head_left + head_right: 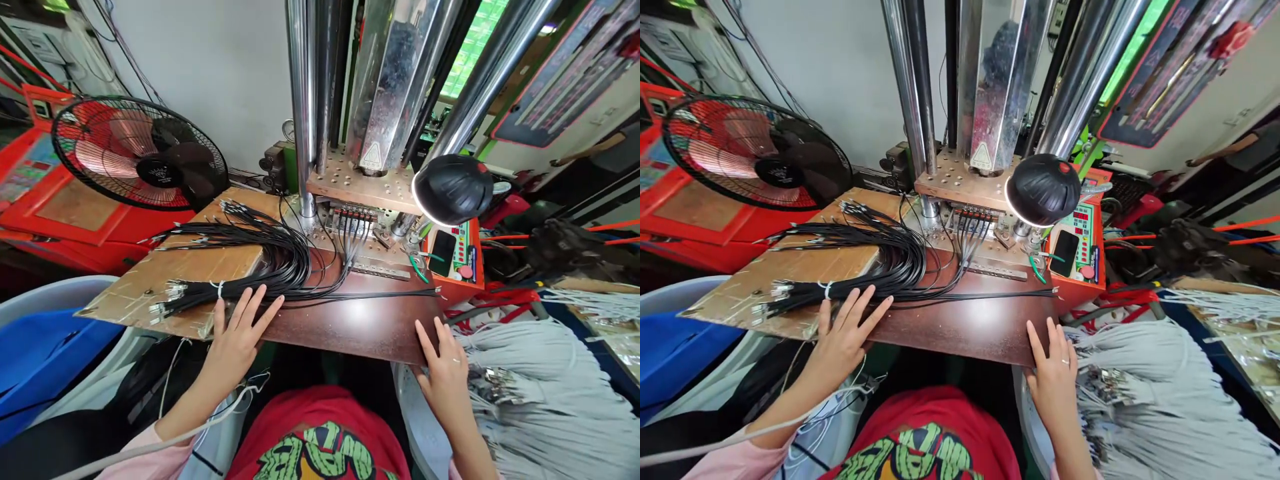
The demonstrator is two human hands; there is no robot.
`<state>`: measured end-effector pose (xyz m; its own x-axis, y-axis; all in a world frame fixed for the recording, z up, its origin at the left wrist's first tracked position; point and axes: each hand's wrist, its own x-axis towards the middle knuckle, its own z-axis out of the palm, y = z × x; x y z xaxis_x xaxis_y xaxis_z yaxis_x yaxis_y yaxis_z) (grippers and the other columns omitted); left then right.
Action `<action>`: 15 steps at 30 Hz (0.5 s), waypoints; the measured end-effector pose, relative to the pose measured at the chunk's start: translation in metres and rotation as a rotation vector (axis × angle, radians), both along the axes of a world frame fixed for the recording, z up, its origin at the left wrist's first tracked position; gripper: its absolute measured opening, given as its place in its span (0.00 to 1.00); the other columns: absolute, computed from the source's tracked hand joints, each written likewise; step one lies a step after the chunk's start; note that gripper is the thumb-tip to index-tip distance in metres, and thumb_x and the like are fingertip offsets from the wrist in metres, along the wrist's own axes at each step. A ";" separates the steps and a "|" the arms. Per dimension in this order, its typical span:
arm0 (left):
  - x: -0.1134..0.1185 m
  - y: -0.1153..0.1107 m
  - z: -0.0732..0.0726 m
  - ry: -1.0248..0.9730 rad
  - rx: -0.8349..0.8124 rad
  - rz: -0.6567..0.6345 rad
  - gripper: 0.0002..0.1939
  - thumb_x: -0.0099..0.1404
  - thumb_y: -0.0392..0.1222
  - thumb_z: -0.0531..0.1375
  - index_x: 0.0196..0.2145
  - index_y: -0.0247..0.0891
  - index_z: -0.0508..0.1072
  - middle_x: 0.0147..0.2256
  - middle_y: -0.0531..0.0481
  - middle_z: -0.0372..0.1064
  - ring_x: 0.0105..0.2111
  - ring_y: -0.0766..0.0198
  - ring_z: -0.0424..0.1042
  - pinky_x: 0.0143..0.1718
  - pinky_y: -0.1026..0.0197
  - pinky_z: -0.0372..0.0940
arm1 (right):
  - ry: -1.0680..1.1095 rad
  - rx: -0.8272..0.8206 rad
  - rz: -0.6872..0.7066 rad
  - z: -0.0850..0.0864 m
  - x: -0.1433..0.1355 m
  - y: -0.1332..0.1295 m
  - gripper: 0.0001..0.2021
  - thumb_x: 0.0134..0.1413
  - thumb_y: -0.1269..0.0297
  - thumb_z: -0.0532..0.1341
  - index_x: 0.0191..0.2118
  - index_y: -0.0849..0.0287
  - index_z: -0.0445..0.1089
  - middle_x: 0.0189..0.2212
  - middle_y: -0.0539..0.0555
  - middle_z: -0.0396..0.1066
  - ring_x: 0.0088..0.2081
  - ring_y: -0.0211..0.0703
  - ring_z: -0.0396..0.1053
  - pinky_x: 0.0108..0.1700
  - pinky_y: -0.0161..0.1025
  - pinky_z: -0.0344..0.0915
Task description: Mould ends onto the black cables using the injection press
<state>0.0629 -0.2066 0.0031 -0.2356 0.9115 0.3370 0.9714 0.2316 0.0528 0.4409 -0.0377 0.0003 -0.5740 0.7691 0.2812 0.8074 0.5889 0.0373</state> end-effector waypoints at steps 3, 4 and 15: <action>-0.004 -0.002 -0.001 -0.003 0.024 -0.016 0.50 0.58 0.22 0.54 0.70 0.56 0.40 0.71 0.45 0.37 0.70 0.44 0.43 0.67 0.31 0.35 | 0.021 -0.007 -0.042 0.004 -0.004 -0.002 0.41 0.56 0.69 0.62 0.71 0.42 0.45 0.71 0.58 0.44 0.68 0.62 0.48 0.65 0.61 0.49; -0.006 -0.004 -0.001 0.002 0.022 -0.033 0.51 0.58 0.21 0.53 0.70 0.57 0.38 0.72 0.46 0.35 0.70 0.43 0.41 0.67 0.31 0.38 | 0.024 -0.007 -0.042 0.004 -0.004 -0.002 0.40 0.55 0.69 0.63 0.70 0.42 0.47 0.70 0.58 0.45 0.68 0.61 0.48 0.66 0.61 0.49; -0.018 -0.003 -0.015 -0.006 0.083 -0.074 0.54 0.56 0.22 0.52 0.70 0.58 0.34 0.72 0.51 0.26 0.69 0.34 0.36 0.66 0.28 0.41 | 0.027 -0.011 -0.097 -0.003 -0.006 -0.002 0.39 0.52 0.74 0.61 0.69 0.46 0.53 0.71 0.56 0.43 0.69 0.58 0.46 0.67 0.58 0.48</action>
<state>0.0445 -0.2100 -0.0117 -0.1713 0.8957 0.4104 0.9852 0.1541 0.0750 0.4348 -0.0397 -0.0027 -0.4893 0.8236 0.2869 0.8610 0.5085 0.0087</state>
